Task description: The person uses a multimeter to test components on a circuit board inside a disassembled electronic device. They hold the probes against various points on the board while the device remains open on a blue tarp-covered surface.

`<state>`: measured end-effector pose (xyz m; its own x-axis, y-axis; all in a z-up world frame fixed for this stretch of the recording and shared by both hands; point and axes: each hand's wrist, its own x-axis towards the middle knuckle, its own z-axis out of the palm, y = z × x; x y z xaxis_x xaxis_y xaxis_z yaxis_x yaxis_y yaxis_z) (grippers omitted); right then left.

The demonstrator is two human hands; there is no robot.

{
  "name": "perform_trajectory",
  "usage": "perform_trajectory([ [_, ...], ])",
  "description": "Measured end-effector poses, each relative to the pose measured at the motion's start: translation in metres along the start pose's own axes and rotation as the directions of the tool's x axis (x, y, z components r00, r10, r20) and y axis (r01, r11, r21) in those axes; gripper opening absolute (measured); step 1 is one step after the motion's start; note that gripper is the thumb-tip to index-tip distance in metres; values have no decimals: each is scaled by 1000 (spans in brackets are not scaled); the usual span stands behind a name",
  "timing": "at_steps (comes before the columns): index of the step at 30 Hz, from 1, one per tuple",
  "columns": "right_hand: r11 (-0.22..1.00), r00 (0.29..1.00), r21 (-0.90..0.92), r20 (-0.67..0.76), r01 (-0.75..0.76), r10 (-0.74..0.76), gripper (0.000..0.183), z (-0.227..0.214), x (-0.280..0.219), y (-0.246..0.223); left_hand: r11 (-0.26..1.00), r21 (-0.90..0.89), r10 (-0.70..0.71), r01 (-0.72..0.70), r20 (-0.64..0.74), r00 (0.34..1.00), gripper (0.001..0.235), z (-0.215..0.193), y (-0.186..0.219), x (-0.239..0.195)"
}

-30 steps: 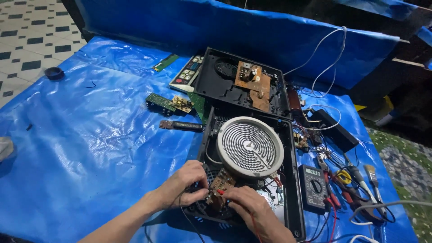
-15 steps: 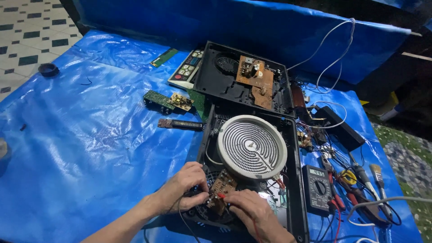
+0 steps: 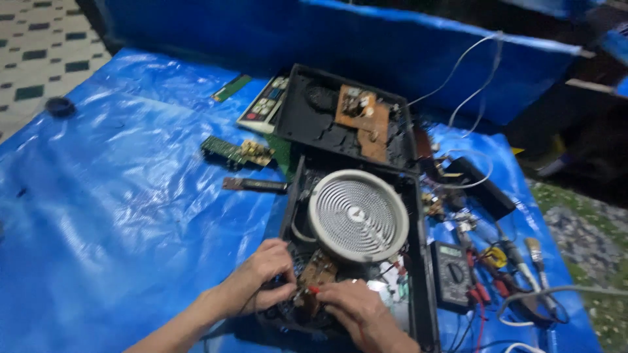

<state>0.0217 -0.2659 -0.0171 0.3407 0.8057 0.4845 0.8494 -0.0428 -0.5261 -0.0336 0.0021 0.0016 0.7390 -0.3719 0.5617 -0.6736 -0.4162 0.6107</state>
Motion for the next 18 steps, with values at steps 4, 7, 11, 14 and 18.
perform_trajectory([
  [4,995,997,-82,-50,50,-54,18,9,-5,22,998,5,65,-65,-11,998,15,7,-16,-3],
  [7,995,994,2,-40,-103,103,16,9,-4,14,982,-83,-169,171,35,985,16,9,-16,-8],
  [11,994,994,56,-41,-98,100,16,2,1,3,983,-60,-175,176,28,984,15,9,-15,-8],
  [14,986,989,97,-40,-137,141,18,-2,4,-3,969,-94,-224,227,34,974,14,8,-12,-7],
  [18,960,972,167,-19,-226,233,17,-6,6,-12,975,-104,-197,194,-20,980,13,7,-4,-3],
])
